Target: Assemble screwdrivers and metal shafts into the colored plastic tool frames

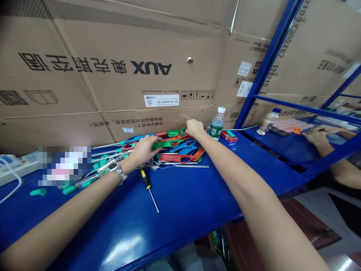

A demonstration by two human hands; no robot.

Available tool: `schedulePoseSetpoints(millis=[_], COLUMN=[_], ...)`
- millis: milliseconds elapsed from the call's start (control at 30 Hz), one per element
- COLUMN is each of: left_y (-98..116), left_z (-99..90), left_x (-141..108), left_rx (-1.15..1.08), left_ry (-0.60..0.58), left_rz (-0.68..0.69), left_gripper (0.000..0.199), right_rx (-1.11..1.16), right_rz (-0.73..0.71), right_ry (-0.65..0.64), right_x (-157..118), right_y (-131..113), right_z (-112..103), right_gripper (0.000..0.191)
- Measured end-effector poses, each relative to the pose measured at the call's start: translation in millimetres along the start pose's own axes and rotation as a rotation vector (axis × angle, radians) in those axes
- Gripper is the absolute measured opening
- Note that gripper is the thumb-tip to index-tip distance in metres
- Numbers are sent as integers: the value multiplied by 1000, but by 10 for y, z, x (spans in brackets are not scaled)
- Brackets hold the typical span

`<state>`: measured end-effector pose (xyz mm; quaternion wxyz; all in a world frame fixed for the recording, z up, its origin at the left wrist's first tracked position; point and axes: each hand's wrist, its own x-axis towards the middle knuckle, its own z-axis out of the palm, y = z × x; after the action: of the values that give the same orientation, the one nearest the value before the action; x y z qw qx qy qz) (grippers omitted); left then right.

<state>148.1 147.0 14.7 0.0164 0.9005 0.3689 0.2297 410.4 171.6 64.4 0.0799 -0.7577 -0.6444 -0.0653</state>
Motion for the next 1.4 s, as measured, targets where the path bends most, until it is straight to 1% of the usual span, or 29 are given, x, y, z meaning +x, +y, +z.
schedulePoseSetpoints(millis=[100, 167, 267, 333, 433, 500, 533, 600, 667, 733, 800, 833, 867, 933, 967, 1000, 1033, 1067, 1100, 1133, 1167, 1200, 1233, 1333, 1400], left_y=[2, 12, 39, 48, 35, 23, 22, 37, 78, 136, 196, 221, 241, 267, 271, 270, 260, 241, 211, 170, 121, 69, 19, -67, -50], left_z=[20, 39, 45, 18, -61, -103, -112, -102, -81, -92, -170, -237, -319, -510, -609, -702, -782, -846, -890, -913, -916, -902, -874, -768, -719], left_x=[6, 21, 27, -12, -148, -251, -289, -326, -319, -323, -417, -515, -648, -989, -1173, -1349, -1503, -1627, -1718, -1776, -1806, -1815, -1812, -1802, -1825], left_rx=[-24, -41, -46, -42, -37, -43, -49, -59, -61, -56, -63, -74, -96, -132, -137, -146, -157, -160, -159, -181, -223, -289, -397, -706, -925], left_ry=[-2, -4, -6, -2, 15, 16, 11, -1, 4, 34, 88, 119, 148, 182, 213, 274, 372, 489, 542, 554, 517, 431, 309, 98, 6], left_rz=[1, 11, 25, 46, 95, 118, 120, 95, 36, -6, -12, -1, 27, 93, 106, 109, 81, -3, -95, -179, -252, -302, -334, -380, -445], left_gripper=[28, 27, 27, 26, 26, 26, 26, 25, 24, 23, 17, 12, 13, 30, 39, 44, 43, 39, 32, 24, 21, 23, 27, 30, 32], right_rx=[-20, -27, -9, 45, 180, 281, 326, 392, 433, 460, 478, 484, 487, 484, 476, 463, 445, 426, 406, 386, 370, 355, 344, 355, 397], right_rz=[-55, -87, -131, -172, -217, -227, -229, -232, -236, -245, -255, -261, -272, -318, -358, -410, -476, -552, -636, -721, -797, -861, -910, -987, -1012], right_ry=[41, 85, 195, 293, 435, 498, 505, 472, 412, 371, 346, 336, 323, 289, 266, 239, 208, 177, 147, 123, 109, 102, 106, 158, 183], right_x=[-15, -76, -229, -359, -554, -662, -706, -782, -852, -929, -1017, -1063, -1109, -1197, -1236, -1271, -1304, -1333, -1360, -1383, -1403, -1419, -1432, -1464, -1512], right_y=[20, 24, 14, -2, -54, -122, -169, -286, -412, -520, -593, -620, -644, -702, -746, -803, -875, -961, -1059, -1164, -1273, -1379, -1479, -1711, -1804], right_z=[-36, -80, -164, -208, -223, -200, -184, -152, -133, -132, -146, -155, -163, -171, -170, -166, -159, -152, -147, -146, -147, -153, -160, -178, -166], right_gripper=[20, 23, 24, 21, 19, 17, 16, 12, 10, 10, 11, 12, 13, 14, 14, 14, 13, 13, 14, 14, 15, 16, 17, 19, 20])
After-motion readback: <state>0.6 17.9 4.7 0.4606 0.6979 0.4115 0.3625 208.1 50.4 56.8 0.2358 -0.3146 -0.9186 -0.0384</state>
